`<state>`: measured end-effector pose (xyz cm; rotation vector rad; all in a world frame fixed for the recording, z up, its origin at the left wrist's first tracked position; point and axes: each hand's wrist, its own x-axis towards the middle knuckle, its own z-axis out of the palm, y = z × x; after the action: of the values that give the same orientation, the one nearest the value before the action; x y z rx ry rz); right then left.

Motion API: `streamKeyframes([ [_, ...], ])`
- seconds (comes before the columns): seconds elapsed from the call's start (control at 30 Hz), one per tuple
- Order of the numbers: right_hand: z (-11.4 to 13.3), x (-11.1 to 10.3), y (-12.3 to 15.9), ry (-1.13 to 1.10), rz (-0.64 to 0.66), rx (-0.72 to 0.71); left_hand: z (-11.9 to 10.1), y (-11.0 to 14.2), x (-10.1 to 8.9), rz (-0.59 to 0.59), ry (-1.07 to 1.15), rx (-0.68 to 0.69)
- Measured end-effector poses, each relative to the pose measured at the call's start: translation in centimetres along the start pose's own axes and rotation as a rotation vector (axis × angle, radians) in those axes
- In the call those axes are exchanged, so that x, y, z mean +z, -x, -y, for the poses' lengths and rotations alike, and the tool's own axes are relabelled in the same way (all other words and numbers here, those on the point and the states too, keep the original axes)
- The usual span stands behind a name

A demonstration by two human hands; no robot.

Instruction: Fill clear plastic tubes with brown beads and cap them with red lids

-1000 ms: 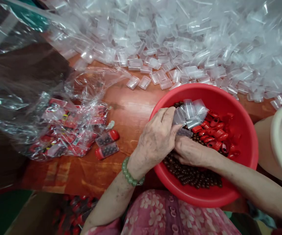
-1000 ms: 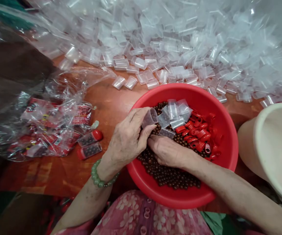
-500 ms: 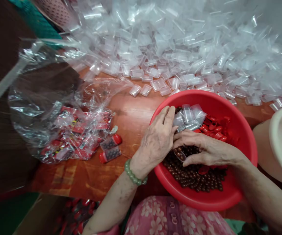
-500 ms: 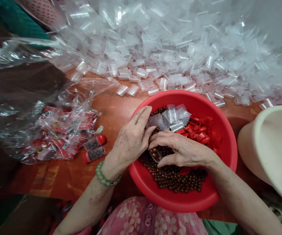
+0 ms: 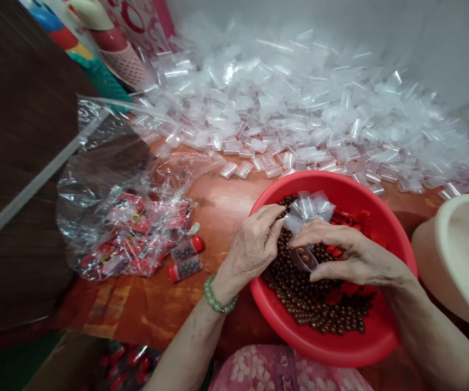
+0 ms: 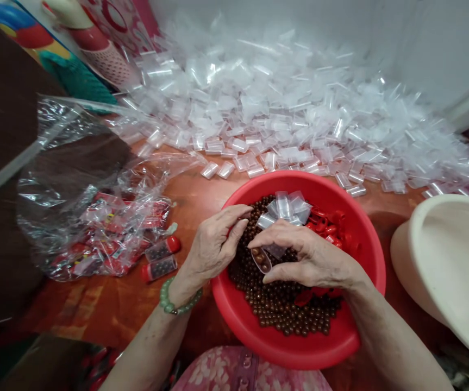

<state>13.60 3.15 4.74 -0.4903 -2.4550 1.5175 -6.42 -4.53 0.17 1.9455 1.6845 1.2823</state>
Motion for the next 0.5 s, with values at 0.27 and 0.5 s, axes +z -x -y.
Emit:
streamKeyframes([
  [0.27,-0.8,0.3,-0.5,0.038,-0.1,-0.004,0.2,-0.1,0.1,0.003,0.021,-0.01],
  [0.5,-0.9,0.1,-0.1,-0.111,-0.113,0.025,-0.1,0.5,-1.2,0.345,0.463,-0.076],
])
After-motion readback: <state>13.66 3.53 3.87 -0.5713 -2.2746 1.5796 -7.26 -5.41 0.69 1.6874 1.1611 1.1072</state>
